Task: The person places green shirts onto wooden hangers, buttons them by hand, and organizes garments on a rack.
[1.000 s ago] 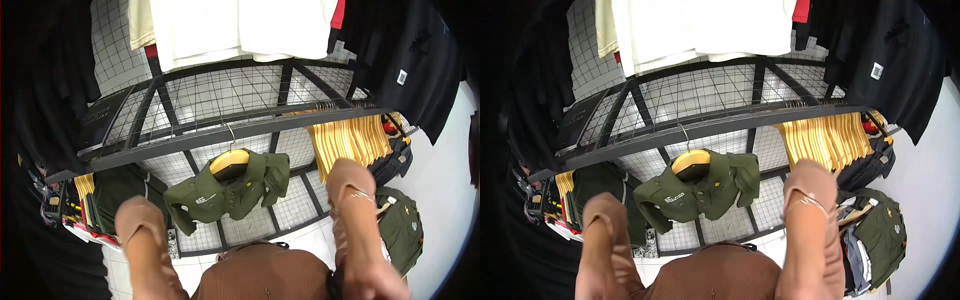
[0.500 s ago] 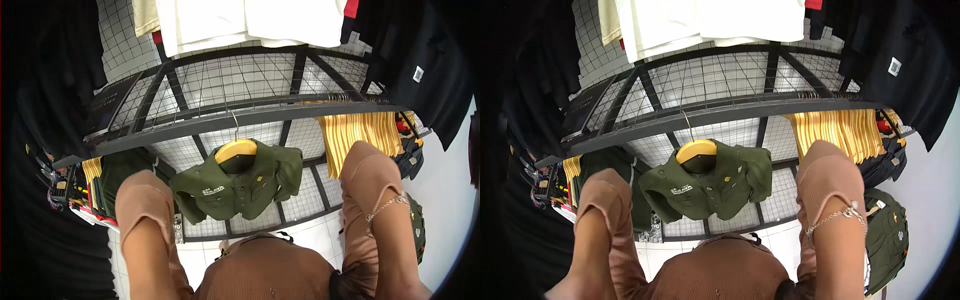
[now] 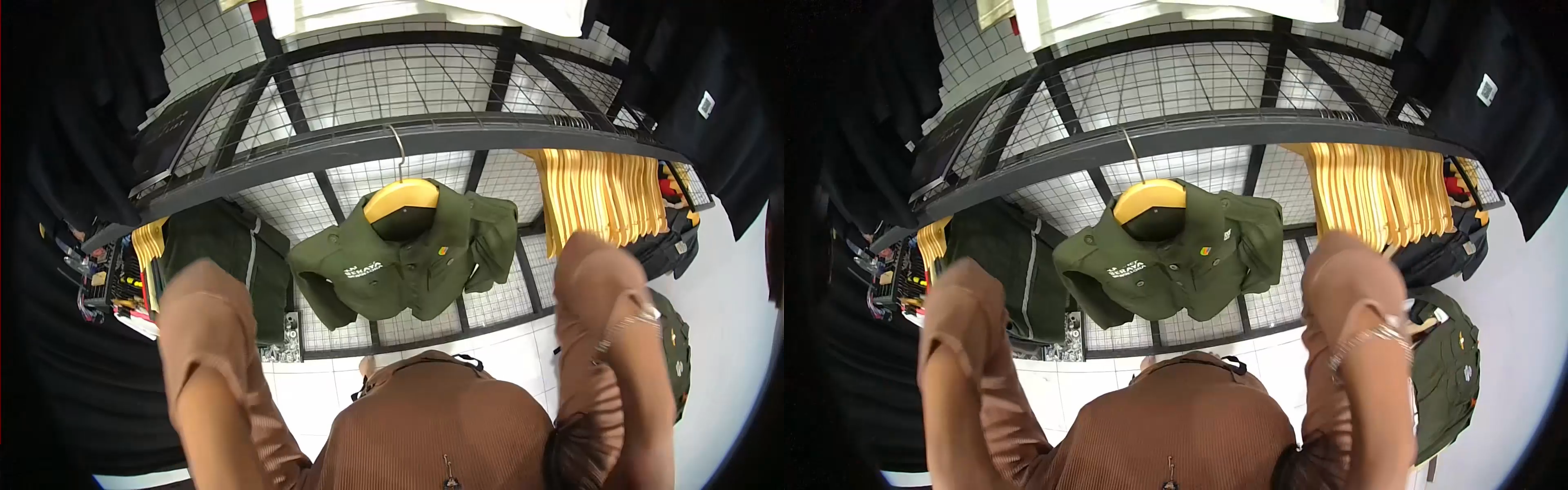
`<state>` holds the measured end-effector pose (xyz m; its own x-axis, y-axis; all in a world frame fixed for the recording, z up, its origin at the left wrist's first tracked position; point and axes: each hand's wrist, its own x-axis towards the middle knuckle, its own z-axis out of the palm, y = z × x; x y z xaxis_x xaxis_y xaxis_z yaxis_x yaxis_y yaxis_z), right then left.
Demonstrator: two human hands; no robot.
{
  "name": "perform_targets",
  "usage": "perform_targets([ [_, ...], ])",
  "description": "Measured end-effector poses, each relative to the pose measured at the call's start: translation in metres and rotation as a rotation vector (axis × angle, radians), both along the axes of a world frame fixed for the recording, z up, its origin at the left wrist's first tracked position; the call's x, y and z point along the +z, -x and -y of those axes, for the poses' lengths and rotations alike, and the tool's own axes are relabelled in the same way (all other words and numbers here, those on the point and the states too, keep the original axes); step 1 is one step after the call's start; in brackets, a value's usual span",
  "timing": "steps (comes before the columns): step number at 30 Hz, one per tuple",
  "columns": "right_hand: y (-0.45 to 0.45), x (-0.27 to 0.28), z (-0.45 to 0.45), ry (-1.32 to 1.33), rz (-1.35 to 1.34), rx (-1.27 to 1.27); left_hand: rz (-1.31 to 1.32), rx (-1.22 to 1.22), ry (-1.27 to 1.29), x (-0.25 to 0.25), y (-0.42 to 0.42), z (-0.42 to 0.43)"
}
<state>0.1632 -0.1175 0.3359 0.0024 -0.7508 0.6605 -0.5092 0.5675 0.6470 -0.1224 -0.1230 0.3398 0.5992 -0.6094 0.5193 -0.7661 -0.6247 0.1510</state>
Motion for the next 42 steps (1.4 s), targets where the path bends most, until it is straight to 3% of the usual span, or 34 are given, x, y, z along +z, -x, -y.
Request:
perform_targets([
  [1, 0.001, -0.009, -0.022, -0.006, -0.002, 0.010, 0.308, 0.446, -0.431, -0.018, 0.009, -0.001],
  [2, 0.002, -0.019, -0.044, 0.171, -0.065, 0.182, 0.611, 0.892, -0.858, -0.038, 0.022, 0.001],
  [3, 0.004, -0.031, -0.066, 0.342, -0.123, 0.355, 0.609, 0.905, -0.865, -0.061, 0.032, -0.001],
  [4, 0.008, -0.053, -0.083, 0.422, -0.149, 0.443, 0.279, 1.566, -0.583, -0.085, 0.041, -0.005],
  [5, 0.012, -0.075, -0.100, 0.498, -0.175, 0.535, 0.318, 1.554, -0.417, -0.097, 0.044, -0.048],
  [6, 0.021, -0.107, -0.118, 0.853, -0.347, -0.106, 0.363, 1.524, -0.249, -0.107, 0.045, -0.092],
  [7, 0.034, -0.122, -0.132, 1.112, -0.356, -0.198, 0.415, 1.480, -0.086, -0.117, 0.047, -0.137],
  [9, 0.061, -0.171, -0.158, 1.486, -0.278, -0.292, 0.285, 1.769, 0.327, -0.134, 0.058, -0.169],
  [10, 0.077, -0.189, -0.161, 1.498, -0.235, -0.455, 0.272, 1.758, 0.324, -0.144, 0.065, -0.178],
  [13, 0.127, -0.216, -0.161, 1.472, -0.209, -0.753, -0.099, 1.510, 0.740, -0.164, 0.095, -0.206],
  [14, 0.144, -0.219, -0.163, 1.478, -0.236, -0.772, -0.118, 1.485, 0.732, -0.164, 0.102, -0.213],
  [17, 0.195, -0.228, -0.165, 1.465, -0.314, -0.820, -0.580, 1.219, 0.928, -0.164, 0.118, -0.233],
  [21, 0.251, -0.239, -0.176, 1.442, -0.451, -0.951, -0.498, 1.067, 0.601, -0.171, 0.118, -0.237],
  [25, 0.287, -0.268, -0.183, 1.477, -0.570, -1.112, -0.553, 0.998, 0.763, -0.199, 0.123, -0.231],
  [29, 0.299, -0.347, -0.196, 1.700, -0.679, -1.162, -0.530, 0.886, 0.841, -0.224, 0.126, -0.234],
  [31, 0.304, -0.412, -0.193, 2.097, -0.182, -1.327, -0.531, 0.855, 0.873, -0.226, 0.123, -0.235],
  [32, 0.303, -0.420, -0.193, 2.114, -0.211, -1.328, -0.529, 0.851, 0.924, -0.227, 0.123, -0.232],
  [35, 0.302, -0.446, -0.184, 2.546, -0.559, -1.246, -0.541, 0.847, 0.988, -0.225, 0.123, -0.229],
  [36, 0.299, -0.432, -0.179, 2.572, -0.570, -1.246, -0.527, 0.864, 1.008, -0.224, 0.123, -0.225],
  [38, 0.286, -0.357, -0.171, 2.045, -0.907, -1.083, -0.534, 0.876, 1.035, -0.226, 0.121, -0.218],
  [39, 0.289, -0.336, -0.165, 2.061, -0.921, -1.086, -0.542, 0.845, 1.093, -0.227, 0.119, -0.215],
  [42, 0.300, -0.296, -0.159, 1.743, -0.804, -0.907, -0.577, 0.779, 1.200, -0.232, 0.115, -0.209],
])
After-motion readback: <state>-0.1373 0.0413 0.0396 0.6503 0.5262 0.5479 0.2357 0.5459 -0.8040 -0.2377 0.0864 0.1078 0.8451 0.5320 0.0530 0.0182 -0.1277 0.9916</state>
